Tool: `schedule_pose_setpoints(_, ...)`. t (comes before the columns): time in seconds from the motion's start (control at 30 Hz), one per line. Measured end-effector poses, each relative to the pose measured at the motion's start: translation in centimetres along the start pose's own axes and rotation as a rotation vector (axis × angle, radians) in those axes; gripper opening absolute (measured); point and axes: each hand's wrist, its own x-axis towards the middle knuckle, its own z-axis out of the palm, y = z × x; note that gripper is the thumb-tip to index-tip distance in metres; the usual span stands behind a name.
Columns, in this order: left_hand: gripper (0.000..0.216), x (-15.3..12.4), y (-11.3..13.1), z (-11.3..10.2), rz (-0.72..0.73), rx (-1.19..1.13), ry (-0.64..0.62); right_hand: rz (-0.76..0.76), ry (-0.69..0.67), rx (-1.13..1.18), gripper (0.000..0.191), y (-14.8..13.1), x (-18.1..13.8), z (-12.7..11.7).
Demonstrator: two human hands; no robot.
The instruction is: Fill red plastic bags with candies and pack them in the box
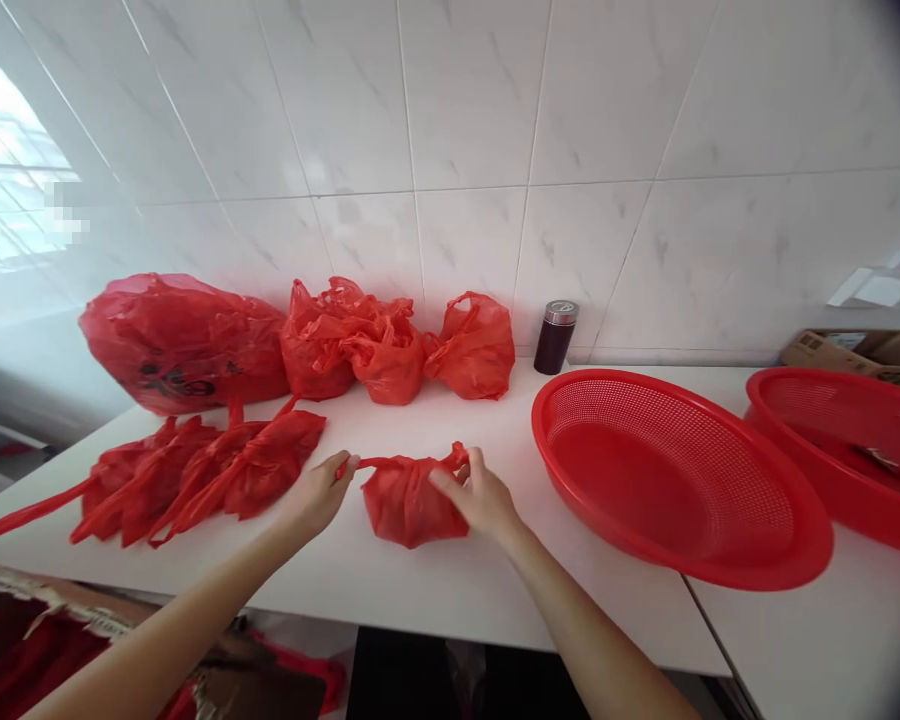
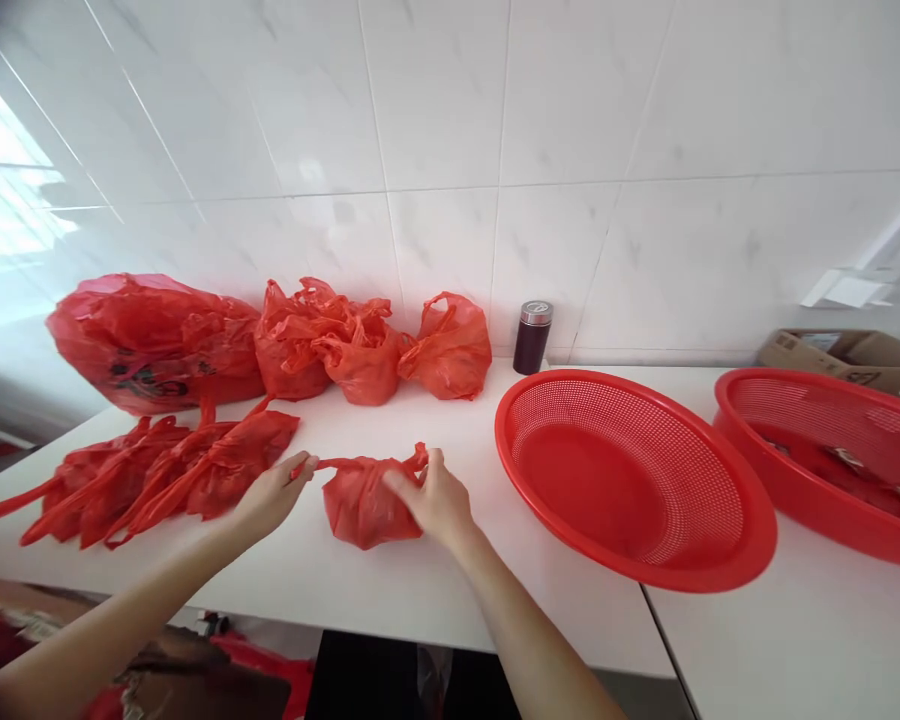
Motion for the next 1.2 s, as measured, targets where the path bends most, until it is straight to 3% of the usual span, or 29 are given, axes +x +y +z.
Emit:
schedule_pose_setpoints(0.07, 0.036, 0.7, 0.7, 1.7, 0.026, -0.095, -0.005, -0.028, -0.062, -0.082, 0.076, -0.2, -1.5, 0.7)
schedule_pose_setpoints(0.1, 0.036, 1.0, 1.0, 2.4, 0.033, -0.140, -0.010, -0.032, -0.088, -0.078, 0.078, -0.1, -2.1, 0.9)
schedule_pose_setpoints(0.23, 0.036, 1.6, 0.6, 3.3, -0.001, -0.281, 0.023, -0.104, -0.067, 0.102, 0.027, -0.4, -2.1, 0.0)
schedule_pose_setpoints(0.33, 0.035, 1.5, -0.1, 2.5, -0.034, -0.363, 0.078, -0.241, 0.007, 0.149, 0.011, -1.7, -1.1, -1.8)
schedule_pose_setpoints(0.43, 0.037, 1.2, -0.1, 2.3, -0.039, -0.417, 0.153, -0.277, -0.089, 0.241, 0.012, -2.6, -0.3, -2.4)
schedule_pose_setpoints(0.57, 0.034, 1.5, 1.1, 3.5, -0.022, -0.412, 0.206, -0.240, -0.186, 0.343, 0.017, -1.8, 0.2, -0.7)
schedule_pose_setpoints(0.7, 0.030, 2.1, 1.6, 4.2, 0.003, -0.348, 0.158, -0.176, -0.171, 0.357, 0.024, 0.3, 0.6, 0.0)
schedule_pose_setpoints(0.87, 0.033, 2.6, 1.0, 3.6, -0.009, -0.238, 0.155, -0.155, -0.132, 0.426, 0.024, 2.2, 1.0, -2.2)
schedule_pose_setpoints(1.0, 0.035, 2.7, 0.7, 3.9, -0.038, -0.137, 0.146, -0.152, -0.041, 0.269, 0.024, 3.1, 1.3, -2.5)
schedule_pose_setpoints(1.2, 0.036, 3.5, 0.2, 5.7, -0.084, 0.080, 0.029, -0.117, 0.110, -0.323, 0.010, 4.6, 1.7, -1.2)
